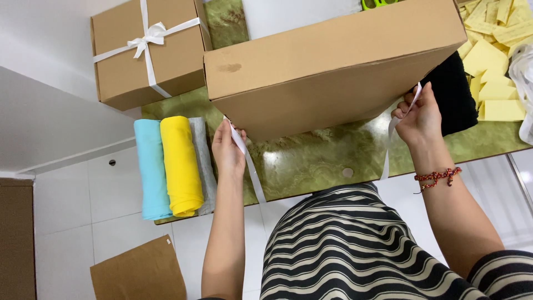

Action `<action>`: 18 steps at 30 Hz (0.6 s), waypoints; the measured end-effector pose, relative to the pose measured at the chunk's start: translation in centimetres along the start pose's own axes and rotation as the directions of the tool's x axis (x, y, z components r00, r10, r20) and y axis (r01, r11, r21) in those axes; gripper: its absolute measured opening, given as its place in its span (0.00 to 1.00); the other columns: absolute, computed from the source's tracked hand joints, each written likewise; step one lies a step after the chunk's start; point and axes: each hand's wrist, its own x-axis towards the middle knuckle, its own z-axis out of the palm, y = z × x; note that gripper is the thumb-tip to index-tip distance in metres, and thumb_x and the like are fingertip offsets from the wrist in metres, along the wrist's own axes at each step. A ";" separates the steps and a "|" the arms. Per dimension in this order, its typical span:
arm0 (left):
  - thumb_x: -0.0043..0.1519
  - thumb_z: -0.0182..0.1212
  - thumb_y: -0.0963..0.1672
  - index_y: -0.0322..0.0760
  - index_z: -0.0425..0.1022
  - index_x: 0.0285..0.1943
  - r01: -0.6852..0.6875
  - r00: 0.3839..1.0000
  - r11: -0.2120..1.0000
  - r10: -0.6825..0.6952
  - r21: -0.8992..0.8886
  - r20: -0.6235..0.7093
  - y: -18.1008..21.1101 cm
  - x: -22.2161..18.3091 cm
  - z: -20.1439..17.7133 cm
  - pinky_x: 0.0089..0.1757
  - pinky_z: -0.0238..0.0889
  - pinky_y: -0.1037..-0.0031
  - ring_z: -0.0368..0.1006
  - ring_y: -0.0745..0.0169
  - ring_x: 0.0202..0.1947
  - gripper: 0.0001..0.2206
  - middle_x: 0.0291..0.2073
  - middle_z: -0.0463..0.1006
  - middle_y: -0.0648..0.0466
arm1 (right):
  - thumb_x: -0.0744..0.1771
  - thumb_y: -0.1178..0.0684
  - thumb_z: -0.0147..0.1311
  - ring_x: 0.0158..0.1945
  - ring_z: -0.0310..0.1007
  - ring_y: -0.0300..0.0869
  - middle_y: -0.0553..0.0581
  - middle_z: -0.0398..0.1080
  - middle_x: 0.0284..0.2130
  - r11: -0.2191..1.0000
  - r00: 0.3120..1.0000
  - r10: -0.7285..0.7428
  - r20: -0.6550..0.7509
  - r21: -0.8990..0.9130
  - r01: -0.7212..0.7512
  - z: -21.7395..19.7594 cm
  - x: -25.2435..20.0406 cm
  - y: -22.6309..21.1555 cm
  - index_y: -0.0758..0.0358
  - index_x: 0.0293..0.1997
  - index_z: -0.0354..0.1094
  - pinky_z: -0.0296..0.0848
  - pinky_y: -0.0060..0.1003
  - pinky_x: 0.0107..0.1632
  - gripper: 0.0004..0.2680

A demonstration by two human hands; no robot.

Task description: The person places a folded purple garment into a clear plastic bag and seals it. They then place the bagged garment into a cardboard box, close the box, and tie it with a white ribbon.

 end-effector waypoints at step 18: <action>0.69 0.67 0.41 0.36 0.78 0.62 0.373 0.927 0.902 -0.372 -0.219 0.045 -8.6 -12.7 4.6 0.55 0.79 0.66 0.82 0.60 0.54 0.13 0.56 0.84 0.47 | 0.74 0.38 0.47 0.34 0.72 0.36 0.46 0.69 0.32 0.974 0.993 0.009 0.114 -0.227 0.017 2.0 -9.0 11.9 0.47 0.57 0.71 0.73 0.29 0.40 0.11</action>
